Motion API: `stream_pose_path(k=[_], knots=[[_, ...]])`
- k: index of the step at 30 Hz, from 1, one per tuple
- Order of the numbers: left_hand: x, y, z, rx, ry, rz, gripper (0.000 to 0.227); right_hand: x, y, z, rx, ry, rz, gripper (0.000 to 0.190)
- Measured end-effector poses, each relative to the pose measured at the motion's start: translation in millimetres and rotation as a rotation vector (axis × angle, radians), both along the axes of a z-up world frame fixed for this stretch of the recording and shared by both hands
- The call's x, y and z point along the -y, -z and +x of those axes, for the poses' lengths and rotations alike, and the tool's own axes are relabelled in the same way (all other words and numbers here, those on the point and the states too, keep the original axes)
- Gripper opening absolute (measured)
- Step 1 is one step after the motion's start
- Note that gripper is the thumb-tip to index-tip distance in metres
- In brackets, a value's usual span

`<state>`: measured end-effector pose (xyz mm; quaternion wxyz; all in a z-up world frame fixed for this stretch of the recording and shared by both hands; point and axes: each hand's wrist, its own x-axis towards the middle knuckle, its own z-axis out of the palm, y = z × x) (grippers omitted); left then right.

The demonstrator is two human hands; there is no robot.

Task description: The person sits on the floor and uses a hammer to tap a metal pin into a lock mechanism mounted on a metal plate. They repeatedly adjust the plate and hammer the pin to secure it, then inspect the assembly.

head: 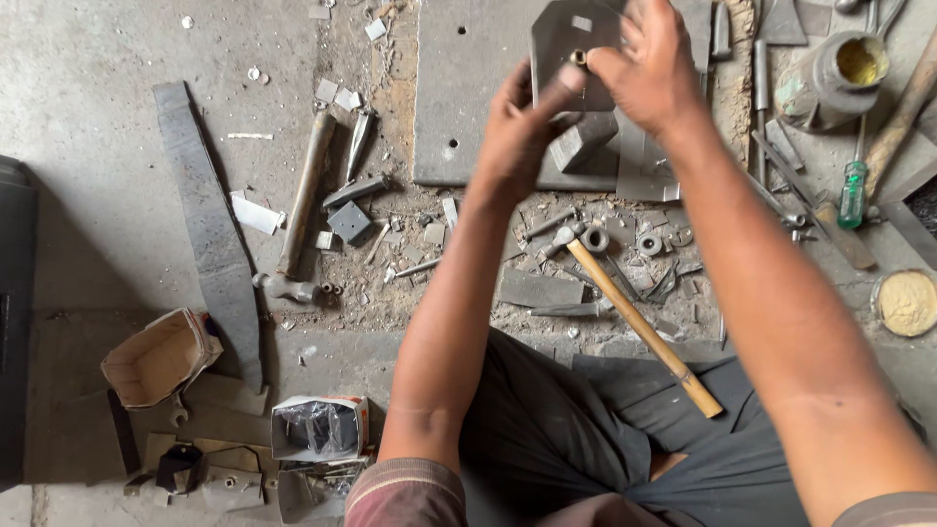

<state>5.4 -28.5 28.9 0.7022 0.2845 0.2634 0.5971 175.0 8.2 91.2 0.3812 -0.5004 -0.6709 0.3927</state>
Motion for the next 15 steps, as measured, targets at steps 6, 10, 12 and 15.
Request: stream_pose_path(k=[6, 10, 12, 15], knots=[[-12, 20, -25, -0.198, 0.049, -0.244, 0.052, 2, 3, -1, 0.253, -0.249, 0.102, 0.082], [-15, 39, -18, -0.415, 0.07, -0.254, 0.044, 12, 8, -4, 0.377, -0.256, 0.085, 0.096], [-17, 46, -11, -0.535, 0.054, -0.248, 0.045, 14, 9, -3, 0.413, -0.205, -0.017, 0.095], [-17, 47, -9, -0.639, -0.023, -0.158, 0.057, 13, 17, 1, 0.361, -0.219, 0.033, 0.094]])
